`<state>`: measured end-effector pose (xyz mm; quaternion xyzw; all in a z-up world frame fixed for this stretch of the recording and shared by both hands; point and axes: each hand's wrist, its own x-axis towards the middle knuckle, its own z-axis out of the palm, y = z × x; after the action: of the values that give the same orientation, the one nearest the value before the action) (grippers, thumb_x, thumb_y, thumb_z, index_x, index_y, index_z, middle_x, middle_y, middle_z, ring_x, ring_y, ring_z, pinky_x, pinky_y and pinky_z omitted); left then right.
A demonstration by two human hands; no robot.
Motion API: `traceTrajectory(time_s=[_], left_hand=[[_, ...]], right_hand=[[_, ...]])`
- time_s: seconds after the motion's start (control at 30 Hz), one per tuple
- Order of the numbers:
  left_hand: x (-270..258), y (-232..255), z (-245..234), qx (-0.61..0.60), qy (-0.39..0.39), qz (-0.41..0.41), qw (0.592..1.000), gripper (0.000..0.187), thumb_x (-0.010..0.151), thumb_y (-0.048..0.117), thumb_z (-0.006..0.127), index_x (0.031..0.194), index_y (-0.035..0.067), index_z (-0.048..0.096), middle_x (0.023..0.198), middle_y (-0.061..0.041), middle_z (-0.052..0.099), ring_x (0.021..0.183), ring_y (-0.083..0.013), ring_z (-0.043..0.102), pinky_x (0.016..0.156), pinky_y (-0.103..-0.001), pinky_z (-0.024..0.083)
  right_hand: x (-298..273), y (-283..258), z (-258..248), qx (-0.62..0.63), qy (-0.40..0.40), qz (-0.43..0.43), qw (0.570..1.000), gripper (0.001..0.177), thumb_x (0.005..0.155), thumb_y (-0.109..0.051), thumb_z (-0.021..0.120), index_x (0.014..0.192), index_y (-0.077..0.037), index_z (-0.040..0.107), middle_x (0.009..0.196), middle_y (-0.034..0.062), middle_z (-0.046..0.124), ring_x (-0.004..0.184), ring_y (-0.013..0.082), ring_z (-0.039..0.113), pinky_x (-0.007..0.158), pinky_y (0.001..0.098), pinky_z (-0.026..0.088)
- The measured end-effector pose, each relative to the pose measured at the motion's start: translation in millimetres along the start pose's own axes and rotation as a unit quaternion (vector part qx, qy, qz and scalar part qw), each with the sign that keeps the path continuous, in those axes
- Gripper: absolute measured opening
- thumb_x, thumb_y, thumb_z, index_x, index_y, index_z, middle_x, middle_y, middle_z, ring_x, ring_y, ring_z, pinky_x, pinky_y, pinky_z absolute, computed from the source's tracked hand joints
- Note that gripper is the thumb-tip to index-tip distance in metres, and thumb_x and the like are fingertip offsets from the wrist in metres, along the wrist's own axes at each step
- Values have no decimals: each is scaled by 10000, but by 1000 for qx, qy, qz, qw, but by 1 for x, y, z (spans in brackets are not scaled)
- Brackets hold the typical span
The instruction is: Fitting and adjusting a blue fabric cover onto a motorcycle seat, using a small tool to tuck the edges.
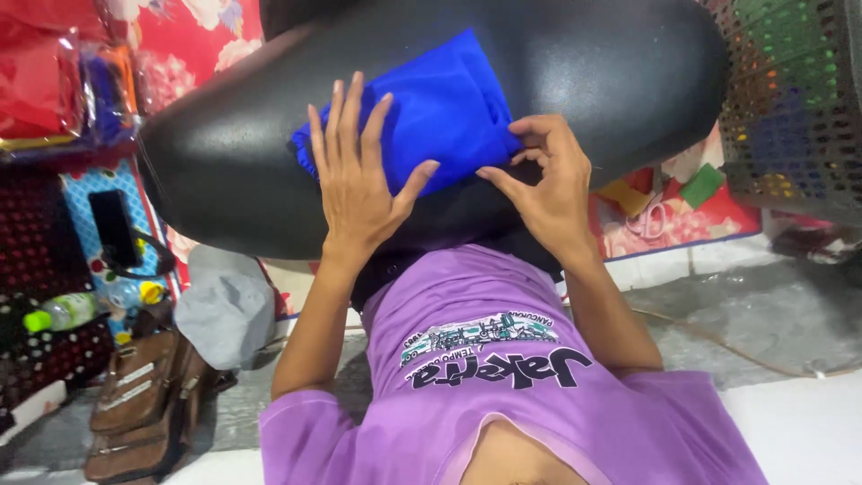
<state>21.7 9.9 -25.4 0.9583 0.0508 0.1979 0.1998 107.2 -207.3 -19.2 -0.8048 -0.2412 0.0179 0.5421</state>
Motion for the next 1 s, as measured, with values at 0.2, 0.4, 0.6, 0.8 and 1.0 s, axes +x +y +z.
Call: traceTrajectory(time_s=[0.2,0.4,0.6,0.8,1.0], left_hand=[[-2,-16,-4,26,82,-25,996,465,1091,372,584,1454,85,541,1468,-147,535,1373,-360,528,1229,-653,228],[7,-34,-33,44,59,-62,995,358,1120,430,593,1306,130,650,1145,-49,680,1025,-269,644,1001,-502,394],[17,-40,-41,10,8,-74,997,279,1145,398,594,1176,150,720,1045,-17,667,925,-254,661,855,-430,448],[12,-25,-46,-1,-1,-82,997,272,1058,349,663,1154,97,693,1183,-57,632,1097,-264,579,970,-455,380],[-5,-19,-61,-20,-5,-30,999,541,862,490,812,1180,110,595,1248,-55,637,1175,-272,573,1046,-457,300]], right_hand=[[-5,16,2,3,32,-42,999,349,856,22,905,1132,-7,694,1061,120,706,875,223,683,791,281,591],[-3,16,0,8,51,-67,996,250,892,47,868,1097,-6,733,987,112,750,931,256,717,791,321,599],[6,4,-4,12,56,-74,996,226,973,-34,809,1144,-11,663,1055,149,705,911,315,726,782,388,609],[34,9,-20,7,-13,18,1000,233,1098,-203,604,1209,0,624,922,119,705,832,177,719,757,315,564],[38,3,-23,-74,-115,-34,990,779,899,-526,808,1463,-101,480,1371,103,442,1197,309,398,1024,469,358]])
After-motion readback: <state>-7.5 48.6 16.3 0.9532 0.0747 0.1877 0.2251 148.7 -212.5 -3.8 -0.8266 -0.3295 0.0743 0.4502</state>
